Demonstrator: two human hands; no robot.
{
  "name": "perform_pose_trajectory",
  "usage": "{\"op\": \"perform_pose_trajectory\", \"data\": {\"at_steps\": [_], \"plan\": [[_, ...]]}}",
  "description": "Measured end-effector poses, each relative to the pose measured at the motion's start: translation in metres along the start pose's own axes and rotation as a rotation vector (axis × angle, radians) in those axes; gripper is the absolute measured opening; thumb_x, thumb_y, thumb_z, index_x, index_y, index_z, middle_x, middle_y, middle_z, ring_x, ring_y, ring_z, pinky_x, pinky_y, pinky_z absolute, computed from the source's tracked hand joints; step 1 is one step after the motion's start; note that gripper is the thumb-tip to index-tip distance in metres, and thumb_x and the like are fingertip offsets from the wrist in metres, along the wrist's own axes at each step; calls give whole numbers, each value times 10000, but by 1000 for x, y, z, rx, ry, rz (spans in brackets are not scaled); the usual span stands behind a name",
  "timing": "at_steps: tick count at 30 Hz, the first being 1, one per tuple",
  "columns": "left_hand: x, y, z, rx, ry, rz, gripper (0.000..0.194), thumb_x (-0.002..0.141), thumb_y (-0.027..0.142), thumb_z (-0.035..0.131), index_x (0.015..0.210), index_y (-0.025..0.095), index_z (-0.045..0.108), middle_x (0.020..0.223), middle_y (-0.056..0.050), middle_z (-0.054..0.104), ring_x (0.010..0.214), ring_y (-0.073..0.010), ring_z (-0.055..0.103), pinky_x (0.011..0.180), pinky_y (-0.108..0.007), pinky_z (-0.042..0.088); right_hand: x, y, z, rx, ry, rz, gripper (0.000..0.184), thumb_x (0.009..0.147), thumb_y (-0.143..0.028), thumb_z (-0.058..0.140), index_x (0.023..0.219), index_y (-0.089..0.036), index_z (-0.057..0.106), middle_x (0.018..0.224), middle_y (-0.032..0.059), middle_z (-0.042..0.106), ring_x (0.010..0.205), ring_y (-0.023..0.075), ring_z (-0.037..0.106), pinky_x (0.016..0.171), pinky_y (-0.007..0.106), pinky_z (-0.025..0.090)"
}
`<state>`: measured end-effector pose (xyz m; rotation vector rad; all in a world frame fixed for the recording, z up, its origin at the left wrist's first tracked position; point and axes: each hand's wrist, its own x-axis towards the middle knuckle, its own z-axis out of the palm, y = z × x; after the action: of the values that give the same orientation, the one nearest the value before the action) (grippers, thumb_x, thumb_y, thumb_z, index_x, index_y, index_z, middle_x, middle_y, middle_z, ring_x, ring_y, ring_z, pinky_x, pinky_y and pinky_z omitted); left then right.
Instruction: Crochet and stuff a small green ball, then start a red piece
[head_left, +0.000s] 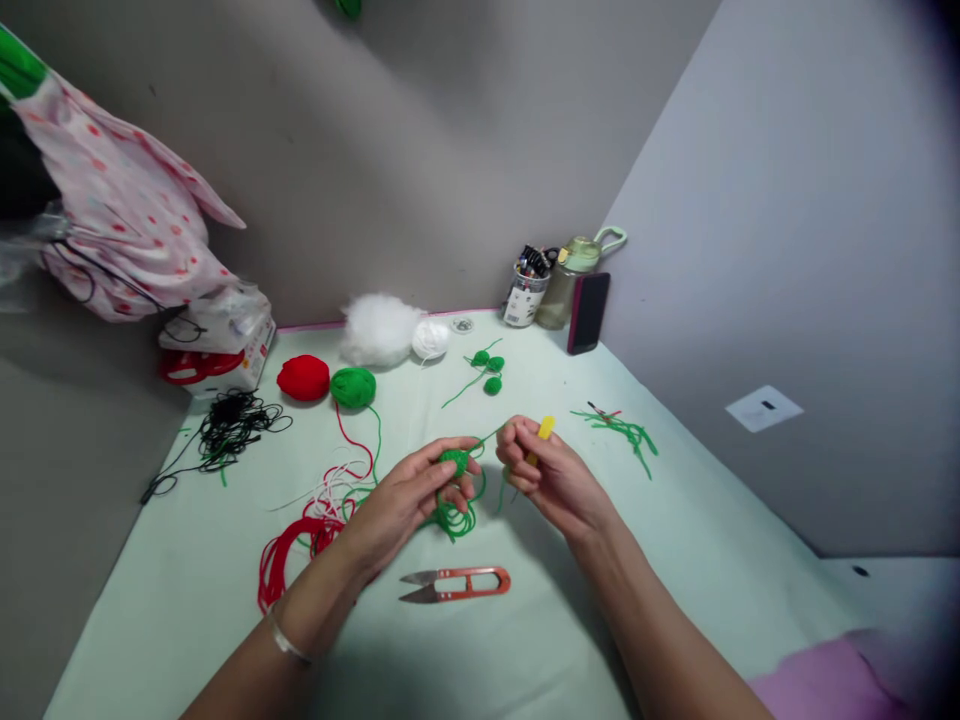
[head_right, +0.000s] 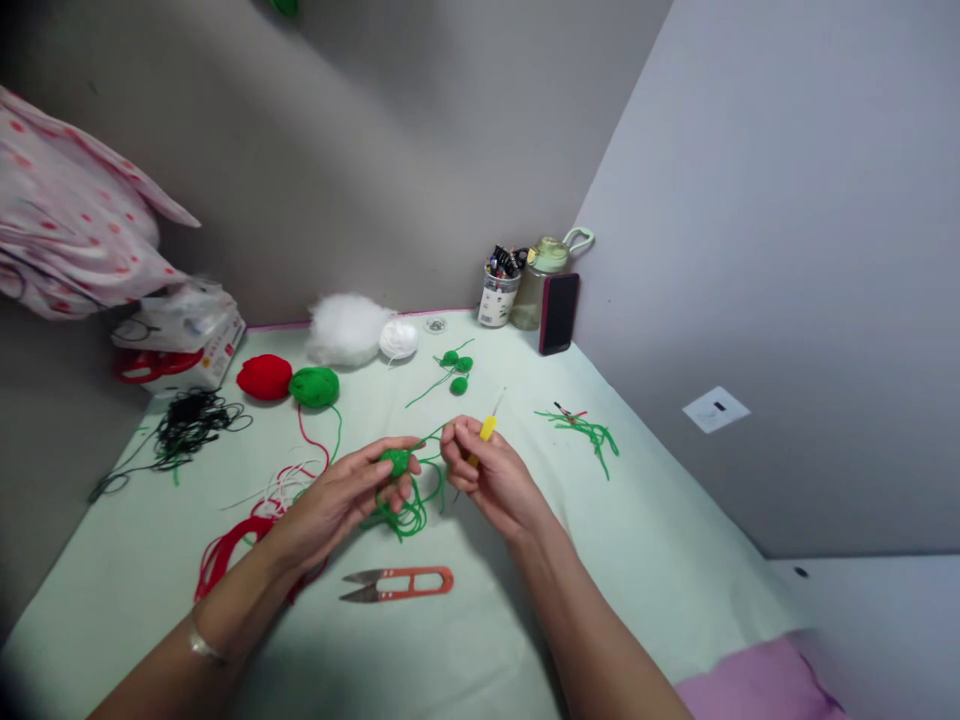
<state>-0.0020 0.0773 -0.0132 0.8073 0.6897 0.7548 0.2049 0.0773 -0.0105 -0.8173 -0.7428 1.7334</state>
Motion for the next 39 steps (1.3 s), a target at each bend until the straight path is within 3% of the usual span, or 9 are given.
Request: {"op": "perform_pose_trajectory", "data": {"at_steps": [3, 6, 11, 16, 22, 27, 31, 35, 39], "plan": [[1, -4, 2, 2, 17, 39, 277, 968, 347, 657, 1186, 178, 631, 938, -52, 720, 704, -133, 666, 637, -243, 518, -2, 0, 2, -12, 39, -56, 223, 871, -346, 802, 786, -163, 706, 948, 43, 663, 783, 109, 571, 589, 164, 468], [2, -8, 3, 0, 20, 55, 243, 999, 421, 587, 1052, 186, 607, 713, -3, 675, 523, -123, 597, 494, -228, 445, -3, 0, 5, -4, 20, -55, 248, 908, -360, 768, 770, -173, 682, 1098, 79, 708, 1010, 172, 643, 778, 235, 564], [3, -13, 5, -3, 21, 63, 341, 1014, 489, 555, 981, 161, 643, 760, -26, 666, 564, -105, 560, 519, -222, 439, -2, 3, 6, 73, -16, -15, 281, 849, -369, 831, 757, -176, 649, 929, 52, 728, 886, 157, 687, 745, 232, 589], [4, -16, 6, 46, -2, 70, 402, 920, 413, 739, 1224, 169, 640, 796, -5, 656, 714, -136, 625, 706, -265, 508, 1, 8, 5, 104, -13, 0, 285, 839, -382, 840, 784, -178, 649, 900, 31, 709, 817, 127, 684, 760, 215, 604], [7, -22, 5, 93, 39, 85, 325, 896, 459, 746, 968, 157, 649, 680, 51, 583, 482, -62, 446, 483, -202, 390, 0, 9, 9, 84, -39, -8, 296, 839, -388, 840, 771, -184, 636, 782, 2, 647, 789, 135, 676, 732, 218, 602], [7, -20, 9, 84, -17, 25, 398, 907, 556, 690, 930, 162, 635, 750, 9, 619, 530, -100, 542, 507, -245, 478, -1, 8, 9, 63, -44, -17, 335, 830, -434, 836, 769, -186, 619, 758, -8, 621, 746, 135, 665, 668, 213, 576], [7, -19, 8, 82, -13, 53, 360, 898, 518, 717, 934, 164, 663, 727, 26, 592, 533, -93, 532, 530, -245, 450, -1, 9, 9, 50, -48, -16, 341, 845, -437, 817, 759, -186, 602, 730, -14, 584, 724, 139, 647, 647, 223, 544], [6, -19, 6, 92, -11, 57, 316, 850, 400, 808, 1038, 165, 712, 759, -3, 667, 654, -130, 623, 676, -280, 480, 0, 7, 6, 48, -32, -37, 320, 857, -407, 807, 754, -188, 598, 727, -19, 567, 682, 126, 597, 636, 228, 519], [7, -18, 5, 71, 1, 57, 339, 860, 387, 800, 1127, 186, 740, 1036, -76, 743, 854, -174, 700, 877, -350, 518, 0, 6, 5, 45, -18, -49, 316, 859, -404, 804, 754, -190, 597, 732, -22, 562, 675, 119, 576, 629, 217, 503]]}}
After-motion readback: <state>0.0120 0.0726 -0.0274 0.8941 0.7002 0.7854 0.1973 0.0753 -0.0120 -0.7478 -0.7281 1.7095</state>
